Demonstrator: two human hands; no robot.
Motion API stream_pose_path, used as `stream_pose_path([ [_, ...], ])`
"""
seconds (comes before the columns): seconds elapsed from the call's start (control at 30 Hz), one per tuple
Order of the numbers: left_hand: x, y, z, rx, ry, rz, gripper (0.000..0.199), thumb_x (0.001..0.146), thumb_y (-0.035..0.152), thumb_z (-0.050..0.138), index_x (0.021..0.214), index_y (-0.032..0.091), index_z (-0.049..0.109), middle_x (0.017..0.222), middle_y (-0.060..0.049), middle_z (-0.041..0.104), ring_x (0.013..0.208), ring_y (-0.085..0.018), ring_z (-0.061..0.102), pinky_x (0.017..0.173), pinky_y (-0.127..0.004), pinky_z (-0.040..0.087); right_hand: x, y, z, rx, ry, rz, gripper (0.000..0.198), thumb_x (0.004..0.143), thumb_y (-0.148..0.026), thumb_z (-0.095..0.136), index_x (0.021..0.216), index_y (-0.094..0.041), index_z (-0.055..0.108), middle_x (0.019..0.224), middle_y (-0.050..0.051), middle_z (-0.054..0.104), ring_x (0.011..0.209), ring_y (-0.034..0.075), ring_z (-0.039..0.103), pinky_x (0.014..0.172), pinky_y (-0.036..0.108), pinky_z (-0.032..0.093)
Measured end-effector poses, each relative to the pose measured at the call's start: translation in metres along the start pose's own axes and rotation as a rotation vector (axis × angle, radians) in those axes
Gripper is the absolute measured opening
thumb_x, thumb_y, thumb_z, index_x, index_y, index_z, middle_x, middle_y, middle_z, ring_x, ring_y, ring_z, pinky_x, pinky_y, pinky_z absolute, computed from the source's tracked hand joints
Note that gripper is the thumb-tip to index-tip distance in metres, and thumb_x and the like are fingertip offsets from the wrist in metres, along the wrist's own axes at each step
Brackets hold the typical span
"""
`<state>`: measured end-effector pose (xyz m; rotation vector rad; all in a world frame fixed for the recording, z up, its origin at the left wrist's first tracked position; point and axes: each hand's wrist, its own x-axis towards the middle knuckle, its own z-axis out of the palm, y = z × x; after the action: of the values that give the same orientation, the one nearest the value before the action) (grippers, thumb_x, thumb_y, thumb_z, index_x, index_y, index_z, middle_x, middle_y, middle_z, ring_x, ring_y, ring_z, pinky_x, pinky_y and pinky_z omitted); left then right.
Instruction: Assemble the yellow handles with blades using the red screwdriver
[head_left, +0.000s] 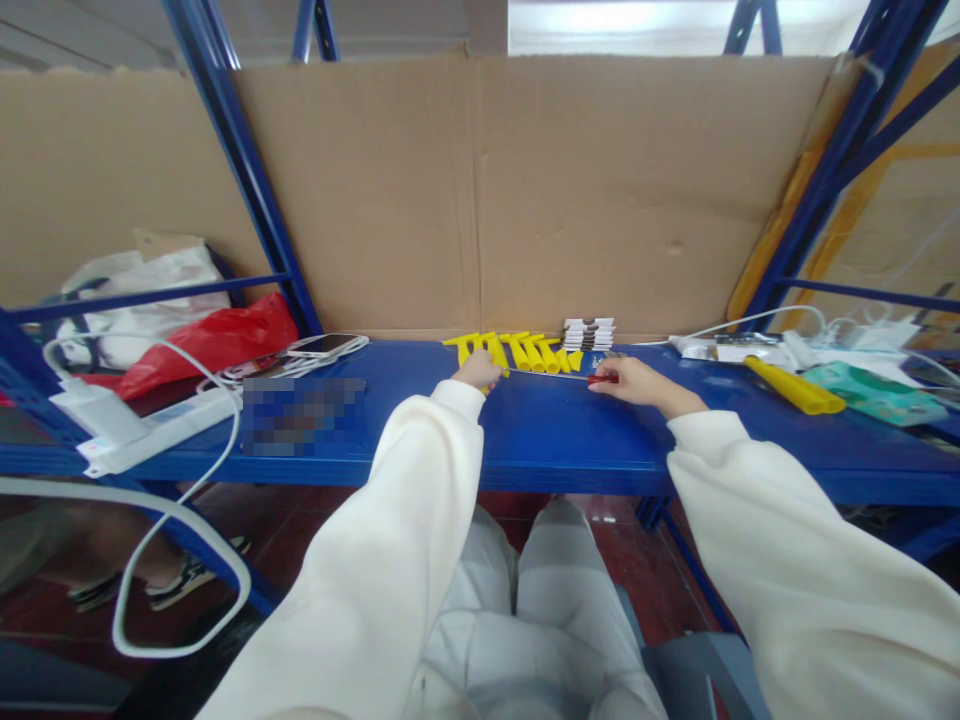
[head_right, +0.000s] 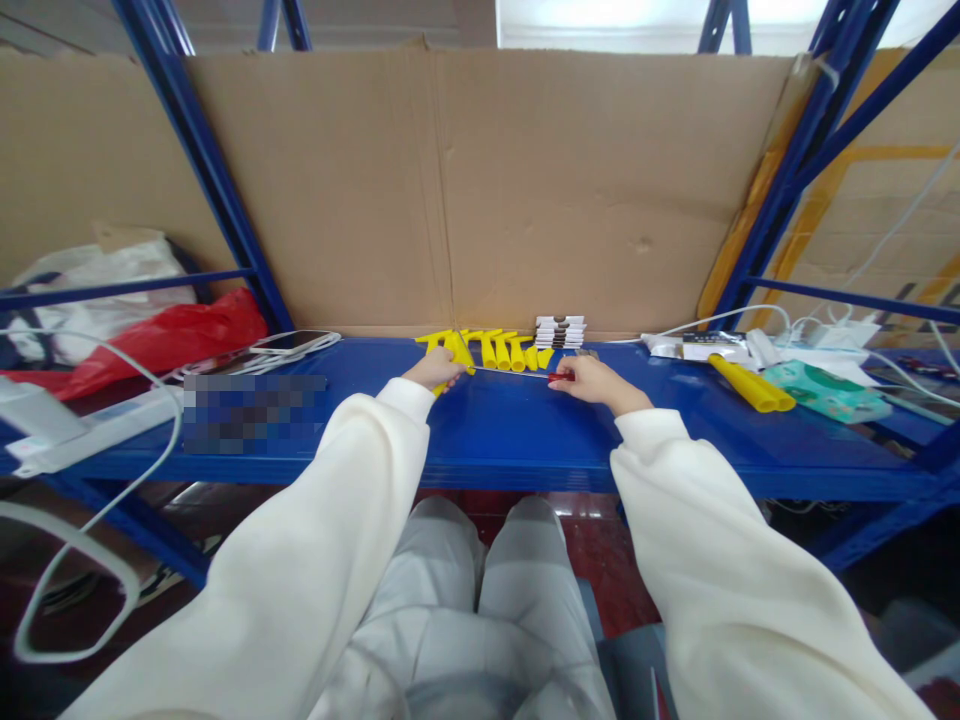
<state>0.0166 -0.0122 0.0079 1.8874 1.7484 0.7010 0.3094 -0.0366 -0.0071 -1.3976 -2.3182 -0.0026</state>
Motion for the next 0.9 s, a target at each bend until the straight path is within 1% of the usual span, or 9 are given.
stream_pose_path([
  [0.13,-0.0017,0.0010,-0.0010,0.001,-0.003,0.001,0.021,0.087,0.008,0.053,0.087,0.006,0.074,0.056,-0.006,0.061,0.052,-0.016,0.061,0.055,-0.025,0.051,0.0005,-0.0003,0.0011,0.068,-0.027,-0.001,0.025,0.085,-0.046,0.058,0.077,-0.022,0.062,0.074,0.007,0.070,0.068,0.022,0.061,0.067,0.032,0.046],
  [0.23,-0.0006,0.0011,-0.0006,0.009,-0.005,-0.004,0.020,0.086,0.008,0.054,0.088,0.005,0.074,0.056,-0.006,0.062,0.053,-0.016,0.062,0.055,-0.025,0.051,0.0020,0.0029,0.0051,0.110,-0.010,0.025,0.027,0.077,-0.047,0.068,0.081,-0.022,0.059,0.075,0.005,0.069,0.066,0.020,0.060,0.063,0.030,0.045],
  [0.3,0.0008,0.0006,0.0001,0.014,-0.005,-0.008,0.020,0.087,0.008,0.055,0.089,0.005,0.074,0.057,-0.006,0.062,0.054,-0.016,0.062,0.056,-0.025,0.051,0.0026,0.0051,0.0066,0.098,0.016,0.035,0.028,0.073,-0.046,0.072,0.080,-0.022,0.057,0.074,0.005,0.068,0.065,0.019,0.058,0.061,0.030,0.043],
  [0.43,0.0023,0.0000,0.0010,0.009,-0.006,-0.006,0.021,0.087,0.009,0.055,0.087,0.005,0.075,0.057,-0.007,0.063,0.055,-0.017,0.063,0.058,-0.026,0.053,0.0025,0.0058,0.0044,0.054,0.002,-0.001,0.025,0.081,-0.046,0.064,0.074,-0.022,0.058,0.073,0.006,0.068,0.066,0.021,0.059,0.064,0.032,0.043],
  [0.53,0.0009,0.0009,0.0004,0.000,-0.001,-0.005,0.019,0.087,0.008,0.055,0.084,0.005,0.074,0.057,-0.007,0.062,0.053,-0.016,0.061,0.057,-0.026,0.051,0.0023,0.0041,0.0028,0.078,-0.042,-0.049,0.028,0.087,-0.047,0.057,0.076,-0.022,0.062,0.076,0.008,0.070,0.069,0.022,0.061,0.068,0.034,0.045],
  [0.6,-0.0008,0.0020,-0.0002,-0.007,-0.001,-0.007,0.019,0.086,0.007,0.055,0.084,0.004,0.074,0.058,-0.008,0.062,0.052,-0.015,0.059,0.057,-0.026,0.051,0.0026,0.0035,0.0035,0.103,-0.055,-0.055,0.027,0.086,-0.048,0.058,0.081,-0.022,0.064,0.079,0.008,0.071,0.070,0.022,0.061,0.068,0.033,0.046],
  [0.67,-0.0025,0.0032,-0.0007,-0.014,-0.003,-0.010,0.019,0.087,0.007,0.055,0.084,0.004,0.073,0.058,-0.007,0.062,0.051,-0.014,0.058,0.056,-0.026,0.050,0.0032,0.0040,0.0052,0.099,-0.048,-0.018,0.026,0.082,-0.047,0.065,0.085,-0.021,0.063,0.080,0.008,0.071,0.070,0.022,0.061,0.067,0.032,0.046],
  [0.77,-0.0041,0.0043,-0.0009,-0.008,-0.007,-0.010,0.020,0.087,0.007,0.053,0.085,0.004,0.073,0.054,-0.005,0.058,0.048,-0.013,0.055,0.054,-0.025,0.049,0.0036,0.0057,0.0067,0.054,-0.004,0.022,0.025,0.076,-0.042,0.071,0.083,-0.021,0.060,0.079,0.007,0.070,0.067,0.020,0.059,0.064,0.031,0.044],
  [0.9,-0.0037,0.0038,-0.0007,-0.003,-0.006,-0.008,0.020,0.088,0.007,0.053,0.085,0.005,0.073,0.050,-0.001,0.053,0.046,-0.012,0.053,0.052,-0.023,0.047,0.0026,0.0057,0.0047,0.044,-0.010,-0.034,0.027,0.085,-0.047,0.061,0.077,-0.021,0.062,0.072,0.006,0.069,0.066,0.020,0.058,0.062,0.031,0.042],
])
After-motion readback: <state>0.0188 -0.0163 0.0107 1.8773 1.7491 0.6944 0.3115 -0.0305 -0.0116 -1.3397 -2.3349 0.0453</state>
